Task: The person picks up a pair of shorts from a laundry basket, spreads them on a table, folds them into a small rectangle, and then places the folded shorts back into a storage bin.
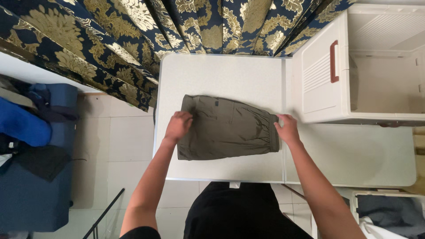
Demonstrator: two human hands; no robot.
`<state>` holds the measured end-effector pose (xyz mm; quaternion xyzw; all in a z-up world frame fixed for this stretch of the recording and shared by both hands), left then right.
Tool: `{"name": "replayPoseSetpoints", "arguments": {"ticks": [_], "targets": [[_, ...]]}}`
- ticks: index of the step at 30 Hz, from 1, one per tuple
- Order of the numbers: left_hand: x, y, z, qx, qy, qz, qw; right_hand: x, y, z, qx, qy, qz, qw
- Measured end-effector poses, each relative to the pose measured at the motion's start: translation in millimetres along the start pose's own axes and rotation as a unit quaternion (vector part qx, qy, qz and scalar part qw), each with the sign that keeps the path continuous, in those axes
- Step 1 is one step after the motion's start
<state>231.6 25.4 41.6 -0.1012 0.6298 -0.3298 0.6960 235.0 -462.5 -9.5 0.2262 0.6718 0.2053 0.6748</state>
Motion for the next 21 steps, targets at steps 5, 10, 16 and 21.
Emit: {"name": "replayPoseSetpoints", "arguments": {"ticks": [5, 10, 16, 21], "targets": [[53, 50, 90, 0.027, 0.076, 0.049, 0.996, 48, 8, 62, 0.024, 0.188, -0.034, 0.981], [118, 91, 119, -0.043, 0.284, 0.086, 0.954, 76, 2, 75, 0.02, 0.289, -0.13, 0.948], [129, 100, 122, -0.059, 0.286, 0.116, 0.949, 93, -18, 78, 0.034, 0.331, -0.087, 0.939], [132, 83, 125, -0.011, 0.279, 0.1, 0.955, 106, -26, 69, 0.01, 0.361, -0.096, 0.927]]}}
Point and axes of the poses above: each hand's wrist, its own z-axis towards the middle knuckle, its own x-axis out of the palm, y = z × x, the point moved 10 cm from there along z, towards the middle knuckle, and after that the axes turned 3 degrees about x, right-handed, at the moved point
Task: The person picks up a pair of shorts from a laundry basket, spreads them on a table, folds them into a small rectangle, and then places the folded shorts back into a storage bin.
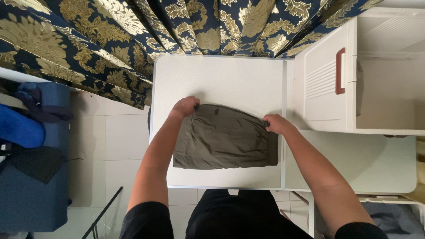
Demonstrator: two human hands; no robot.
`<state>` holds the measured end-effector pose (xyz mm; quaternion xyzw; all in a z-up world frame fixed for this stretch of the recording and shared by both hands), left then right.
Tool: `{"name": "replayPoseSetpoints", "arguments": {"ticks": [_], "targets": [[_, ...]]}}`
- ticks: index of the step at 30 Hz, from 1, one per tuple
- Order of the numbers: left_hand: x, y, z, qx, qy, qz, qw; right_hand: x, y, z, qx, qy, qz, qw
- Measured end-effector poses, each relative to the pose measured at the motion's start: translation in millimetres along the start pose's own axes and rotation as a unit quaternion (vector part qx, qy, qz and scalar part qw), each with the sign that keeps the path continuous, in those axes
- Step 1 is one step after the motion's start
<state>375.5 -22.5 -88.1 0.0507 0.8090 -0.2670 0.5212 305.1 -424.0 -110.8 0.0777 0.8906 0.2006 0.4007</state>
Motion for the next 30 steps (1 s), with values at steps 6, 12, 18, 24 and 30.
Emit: {"name": "replayPoseSetpoints", "arguments": {"ticks": [6, 12, 18, 24, 30], "targets": [[-45, -45, -40, 0.101, -0.124, 0.082, 0.984, -13, 25, -40, -0.022, -0.084, -0.026, 0.996], [-15, -57, -83, 0.153, -0.198, 0.188, 0.95, -26, 63, -85, -0.137, -0.277, -0.182, 0.933], [-2, -51, -91, 0.094, -0.194, 0.16, 0.963, -24, 60, -85, -0.068, -0.257, -0.172, 0.949], [-19, -48, -104, 0.048, -0.194, 0.159, 0.967, -23, 76, -94, -0.111, -0.241, -0.161, 0.951], [16, -14, -108, 0.01, -0.219, 0.129, 0.967, -9, 70, -95, -0.093, -0.209, -0.21, 0.951]]}}
Point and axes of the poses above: each hand's wrist, its own z-axis towards the middle knuckle, its own x-axis out of the palm, y = z × x, the point moved 10 cm from there along z, towards the middle knuckle, and after that the axes turned 3 degrees about x, right-handed, at the moved point
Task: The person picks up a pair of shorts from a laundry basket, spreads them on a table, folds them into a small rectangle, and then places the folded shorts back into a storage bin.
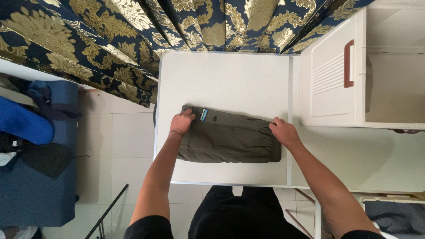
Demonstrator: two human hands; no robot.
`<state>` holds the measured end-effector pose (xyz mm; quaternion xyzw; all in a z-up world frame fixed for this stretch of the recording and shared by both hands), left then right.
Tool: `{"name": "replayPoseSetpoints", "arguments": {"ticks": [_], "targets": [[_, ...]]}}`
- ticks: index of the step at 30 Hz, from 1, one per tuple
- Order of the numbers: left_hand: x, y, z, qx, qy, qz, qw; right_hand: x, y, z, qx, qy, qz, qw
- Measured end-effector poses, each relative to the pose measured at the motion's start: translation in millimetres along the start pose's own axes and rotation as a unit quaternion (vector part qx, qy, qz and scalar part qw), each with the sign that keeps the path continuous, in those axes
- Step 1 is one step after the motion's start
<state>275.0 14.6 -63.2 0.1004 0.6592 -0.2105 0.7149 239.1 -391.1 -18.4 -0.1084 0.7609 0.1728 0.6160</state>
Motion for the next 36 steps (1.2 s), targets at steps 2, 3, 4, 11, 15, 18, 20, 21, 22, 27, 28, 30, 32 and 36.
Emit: {"name": "replayPoseSetpoints", "arguments": {"ticks": [2, 3, 4, 11, 15, 18, 20, 21, 22, 27, 28, 30, 32, 36], "targets": [[15, 3, -7, -0.016, -0.009, -0.006, 1.0, 2, -3, 4, 0.02, -0.014, 0.002, 1.0], [22, 4, -9, -0.032, -0.004, -0.01, 0.999, 3, -4, 5, 0.031, -0.019, 0.003, 0.999], [28, 4, -9, -0.047, -0.001, -0.015, 0.999, 2, -7, 5, 0.049, -0.027, 0.018, 0.998], [9, 12, -20, -0.113, -0.042, -0.091, 0.989, 13, -17, 5, 0.172, -0.035, 0.075, 0.982], [-12, 4, -23, -0.126, -0.087, -0.112, 0.982, 24, -28, -1, 0.188, -0.06, 0.084, 0.977], [-26, -16, -41, -0.143, -0.111, -0.133, 0.974, 28, -34, 3, 0.218, -0.074, 0.08, 0.97], [-36, -19, -42, -0.166, -0.132, -0.143, 0.967, 28, -33, 0, 0.237, -0.072, 0.093, 0.965], [-39, -19, -44, -0.183, -0.139, -0.145, 0.962, 28, -32, 1, 0.245, -0.072, 0.1, 0.962], [-39, -20, -54, -0.202, -0.143, -0.148, 0.958, 29, -30, -2, 0.239, -0.07, 0.089, 0.964], [-19, -13, -54, -0.194, -0.123, -0.144, 0.962, 26, -26, -8, 0.186, -0.102, 0.092, 0.973], [-14, -16, -58, -0.183, -0.122, -0.142, 0.965, 27, -26, -12, 0.179, -0.111, 0.096, 0.973], [-4, -22, -59, -0.156, -0.105, -0.119, 0.975, 27, -27, -14, 0.165, -0.133, 0.103, 0.972], [-2, -26, -57, -0.137, -0.103, -0.103, 0.98, 29, -31, -15, 0.175, -0.145, 0.143, 0.963], [-14, -33, -60, -0.125, -0.105, -0.094, 0.982, 20, -31, -22, 0.16, -0.225, 0.215, 0.937]]}}
Point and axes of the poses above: each hand's wrist, its own z-axis towards the middle knuckle, its own x-axis out of the palm, y = z × x, the point moved 10 cm from there along z, towards the middle knuckle, and after that the axes turned 3 degrees about x, right-handed, at the moved point
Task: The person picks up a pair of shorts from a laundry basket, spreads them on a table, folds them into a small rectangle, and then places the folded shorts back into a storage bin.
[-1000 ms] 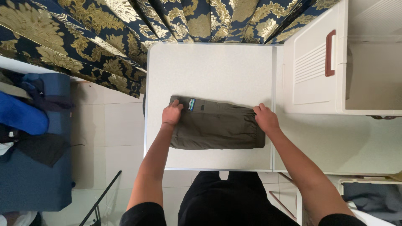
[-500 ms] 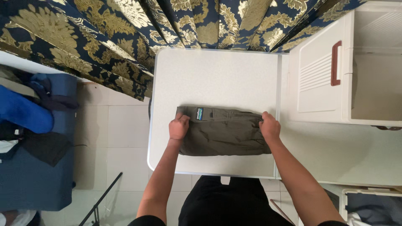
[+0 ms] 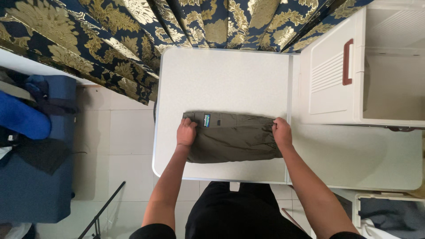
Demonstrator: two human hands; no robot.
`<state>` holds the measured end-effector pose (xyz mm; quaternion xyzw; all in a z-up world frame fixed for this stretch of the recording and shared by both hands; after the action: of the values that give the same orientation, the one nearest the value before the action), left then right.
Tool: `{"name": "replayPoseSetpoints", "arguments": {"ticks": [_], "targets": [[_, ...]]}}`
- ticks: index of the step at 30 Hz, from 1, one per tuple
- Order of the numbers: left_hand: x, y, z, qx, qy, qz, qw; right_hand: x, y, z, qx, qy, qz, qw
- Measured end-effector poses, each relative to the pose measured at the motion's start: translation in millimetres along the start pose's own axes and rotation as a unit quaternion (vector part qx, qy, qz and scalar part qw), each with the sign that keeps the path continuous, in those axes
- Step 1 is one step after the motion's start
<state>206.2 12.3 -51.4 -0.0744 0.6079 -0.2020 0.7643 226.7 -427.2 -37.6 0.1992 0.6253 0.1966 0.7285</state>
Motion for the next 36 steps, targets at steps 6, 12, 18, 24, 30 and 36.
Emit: {"name": "replayPoseSetpoints", "arguments": {"ticks": [6, 12, 18, 24, 30, 36], "targets": [[-22, -22, 1, -0.079, 0.054, 0.062, 0.994, 1, 52, -25, 0.088, 0.024, -0.086, 0.992], [-29, -26, -10, -0.129, 0.04, 0.053, 0.989, 75, 125, -10, 0.031, 0.191, -0.156, 0.969], [-33, -44, -6, -0.211, 0.079, 0.079, 0.971, 92, 98, -25, 0.087, 0.291, -0.235, 0.923], [12, -185, 42, -0.032, 0.054, -0.124, 0.99, 97, 93, -25, 0.073, 0.303, -0.274, 0.91], [73, -195, 43, 0.051, 0.182, -0.034, 0.981, 101, 88, -25, 0.061, 0.238, -0.244, 0.938], [31, -81, 26, -0.023, 0.152, 0.057, 0.986, 102, 88, -30, 0.077, 0.26, -0.233, 0.934]]}}
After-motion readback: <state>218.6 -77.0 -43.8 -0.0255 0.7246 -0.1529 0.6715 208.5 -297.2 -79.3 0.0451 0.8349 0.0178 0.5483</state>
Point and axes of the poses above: each hand's wrist, its own z-axis towards the middle knuckle, its own x-axis out of the palm, y = z × x, the point moved 10 cm from there along z, towards the middle knuckle, and after that the axes turned 3 degrees about x, right-handed, at the moved point
